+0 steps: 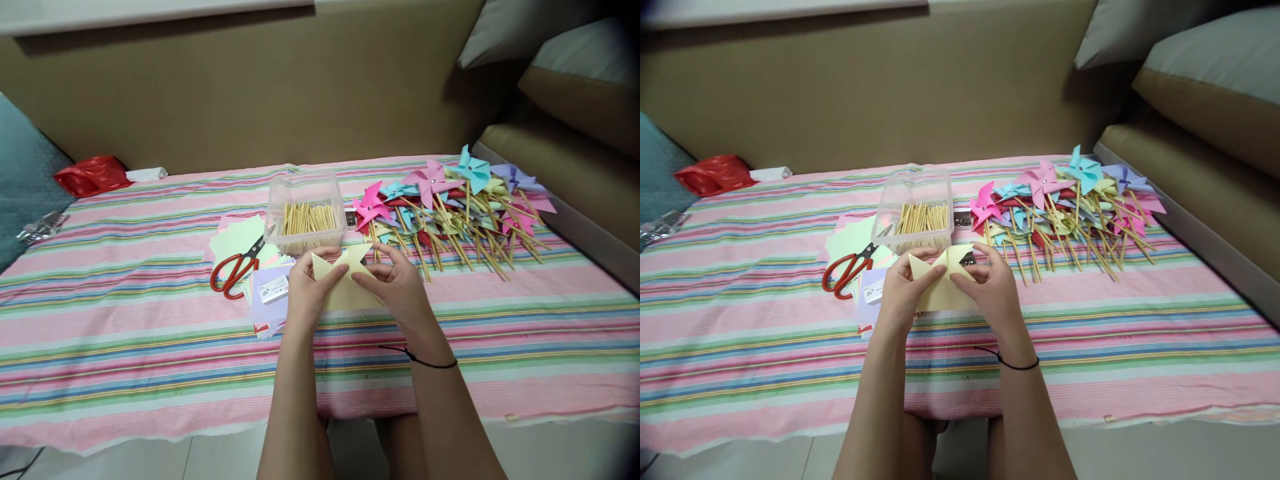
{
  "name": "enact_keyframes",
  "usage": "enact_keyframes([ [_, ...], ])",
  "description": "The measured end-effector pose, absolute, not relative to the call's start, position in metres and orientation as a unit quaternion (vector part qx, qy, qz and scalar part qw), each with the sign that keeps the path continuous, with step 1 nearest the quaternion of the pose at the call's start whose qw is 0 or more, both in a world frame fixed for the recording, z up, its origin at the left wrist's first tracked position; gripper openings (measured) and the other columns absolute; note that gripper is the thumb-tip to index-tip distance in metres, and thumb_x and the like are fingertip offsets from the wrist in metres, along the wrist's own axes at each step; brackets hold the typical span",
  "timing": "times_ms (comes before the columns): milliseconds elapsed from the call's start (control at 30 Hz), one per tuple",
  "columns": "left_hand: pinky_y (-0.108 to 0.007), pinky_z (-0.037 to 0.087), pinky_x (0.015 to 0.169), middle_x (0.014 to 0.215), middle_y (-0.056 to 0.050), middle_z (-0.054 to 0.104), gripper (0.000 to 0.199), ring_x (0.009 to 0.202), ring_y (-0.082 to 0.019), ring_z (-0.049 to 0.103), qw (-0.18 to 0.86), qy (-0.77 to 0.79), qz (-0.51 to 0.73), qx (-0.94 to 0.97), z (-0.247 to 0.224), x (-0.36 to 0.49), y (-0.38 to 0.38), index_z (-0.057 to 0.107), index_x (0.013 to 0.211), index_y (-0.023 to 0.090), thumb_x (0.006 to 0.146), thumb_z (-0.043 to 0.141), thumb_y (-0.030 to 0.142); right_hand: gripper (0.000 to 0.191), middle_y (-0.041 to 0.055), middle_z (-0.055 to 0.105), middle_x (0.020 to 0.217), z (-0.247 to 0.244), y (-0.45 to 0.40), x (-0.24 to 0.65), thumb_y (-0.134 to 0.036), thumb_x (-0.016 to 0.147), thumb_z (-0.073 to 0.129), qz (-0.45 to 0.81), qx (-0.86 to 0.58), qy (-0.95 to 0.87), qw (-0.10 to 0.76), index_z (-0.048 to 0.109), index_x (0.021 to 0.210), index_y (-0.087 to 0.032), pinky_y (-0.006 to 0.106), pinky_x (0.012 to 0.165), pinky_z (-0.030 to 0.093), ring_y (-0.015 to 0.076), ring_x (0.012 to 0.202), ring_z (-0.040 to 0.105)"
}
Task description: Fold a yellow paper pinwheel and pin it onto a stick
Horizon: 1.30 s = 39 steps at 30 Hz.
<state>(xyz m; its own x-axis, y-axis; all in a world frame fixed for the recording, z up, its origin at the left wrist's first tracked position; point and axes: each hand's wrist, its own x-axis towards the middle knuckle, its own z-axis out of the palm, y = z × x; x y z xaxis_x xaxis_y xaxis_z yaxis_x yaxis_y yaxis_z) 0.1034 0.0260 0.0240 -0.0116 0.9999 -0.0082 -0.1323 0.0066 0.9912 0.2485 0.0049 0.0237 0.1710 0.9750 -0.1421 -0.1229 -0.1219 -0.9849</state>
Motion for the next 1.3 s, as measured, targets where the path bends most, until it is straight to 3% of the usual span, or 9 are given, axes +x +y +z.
enact_keyframes([
  [133,-0.036,0.051,0.080,0.096,-0.006,0.072,0.043,0.091,-0.022,0.066,0.535,0.482,0.535,0.441,0.0243,0.1039,0.0268,0.066,0.098,0.019,0.060,0.083,0.028,0.073,0.0049,0.077,0.082,0.0226,0.0046,0.2487,-0.036,0.061,0.083,0.518,-0.537,-0.390,0.539,0.051,0.126,-0.022,0.037,0.068,0.059,0.0252,0.077,0.074],
  [433,-0.035,0.051,0.079,0.091,-0.004,0.071,0.042,0.088,-0.020,0.066,0.531,0.489,0.523,0.453,0.0269,0.1002,0.0256,0.063,0.095,0.019,0.059,0.083,0.025,0.074,0.0045,0.076,0.080,0.0182,0.0058,0.2497,-0.038,0.061,0.084,0.509,-0.539,-0.397,0.540,0.052,0.125,-0.023,0.035,0.066,0.059,0.0235,0.074,0.073],
  [800,-0.035,0.049,0.080,0.089,-0.003,0.070,0.043,0.087,-0.020,0.066,0.502,0.484,0.544,0.467,0.0237,0.1032,0.0288,0.060,0.095,0.020,0.059,0.084,0.024,0.073,0.0037,0.076,0.080,0.0195,0.0053,0.2487,-0.035,0.063,0.084,0.509,-0.538,-0.396,0.543,0.050,0.126,-0.025,0.039,0.068,0.060,0.0264,0.077,0.074],
  [1300,-0.034,0.049,0.081,0.093,-0.003,0.070,0.045,0.091,-0.021,0.066,0.503,0.478,0.539,0.477,0.0289,0.1049,0.0261,0.059,0.098,0.021,0.059,0.083,0.022,0.068,0.0019,0.075,0.076,0.0197,0.0065,0.2471,-0.035,0.062,0.082,0.519,-0.533,-0.388,0.544,0.043,0.118,-0.028,0.038,0.057,0.058,0.0257,0.066,0.072],
])
